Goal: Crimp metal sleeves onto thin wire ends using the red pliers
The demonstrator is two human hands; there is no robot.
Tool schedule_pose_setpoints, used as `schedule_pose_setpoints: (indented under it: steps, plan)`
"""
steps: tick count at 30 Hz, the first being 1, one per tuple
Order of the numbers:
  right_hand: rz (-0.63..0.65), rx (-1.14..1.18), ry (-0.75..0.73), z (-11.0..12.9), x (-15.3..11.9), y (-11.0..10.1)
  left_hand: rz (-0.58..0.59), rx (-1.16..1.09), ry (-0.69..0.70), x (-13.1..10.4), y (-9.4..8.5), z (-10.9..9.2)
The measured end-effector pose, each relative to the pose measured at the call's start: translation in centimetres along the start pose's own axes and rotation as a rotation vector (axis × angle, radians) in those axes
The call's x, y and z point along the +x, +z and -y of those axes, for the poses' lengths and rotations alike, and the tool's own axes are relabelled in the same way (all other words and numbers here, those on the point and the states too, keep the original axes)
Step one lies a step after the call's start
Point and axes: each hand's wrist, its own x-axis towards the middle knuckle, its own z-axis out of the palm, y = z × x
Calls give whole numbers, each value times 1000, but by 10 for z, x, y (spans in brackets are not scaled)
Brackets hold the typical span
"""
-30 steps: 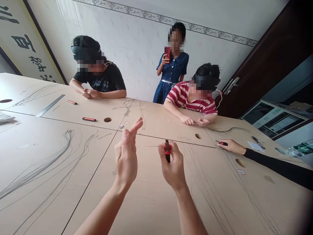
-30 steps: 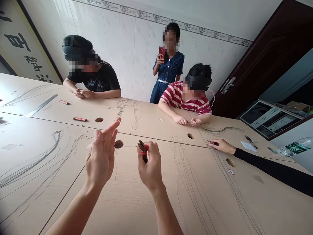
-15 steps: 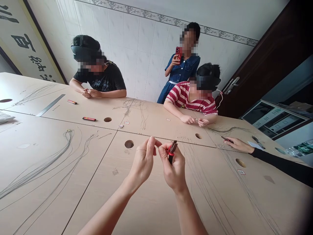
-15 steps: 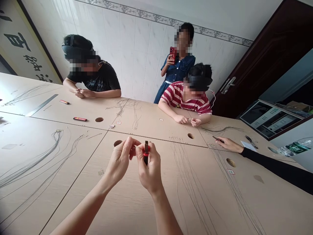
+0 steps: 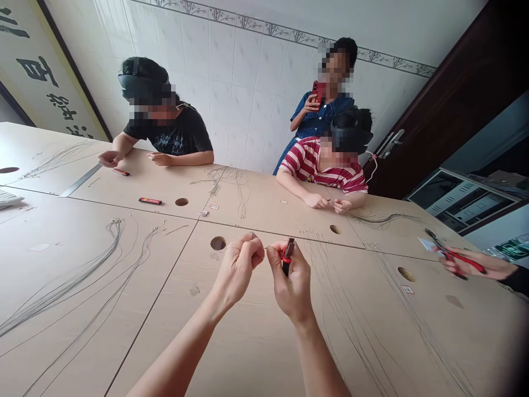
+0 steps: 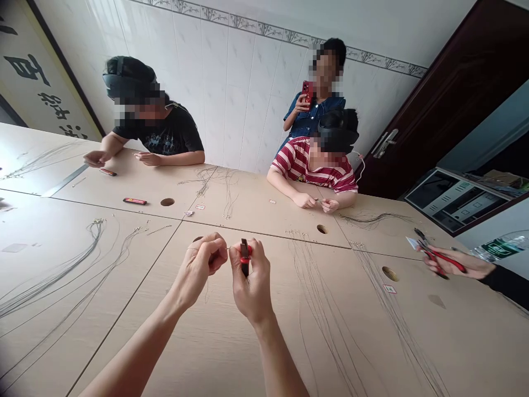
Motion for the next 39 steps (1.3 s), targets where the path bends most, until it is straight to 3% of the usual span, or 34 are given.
schedule_pose_setpoints:
  steps: [6,22,39]
  plan:
    - [-5,-22,-8,1,0,1,83,12,-31,0,-6,-6]
    - [-32,-3,-14,1,-1,4,93,-130,-160,0,-12,-2]
    - [-4,82,51,1,-1,7,33,-78,-58,1,-9,0]
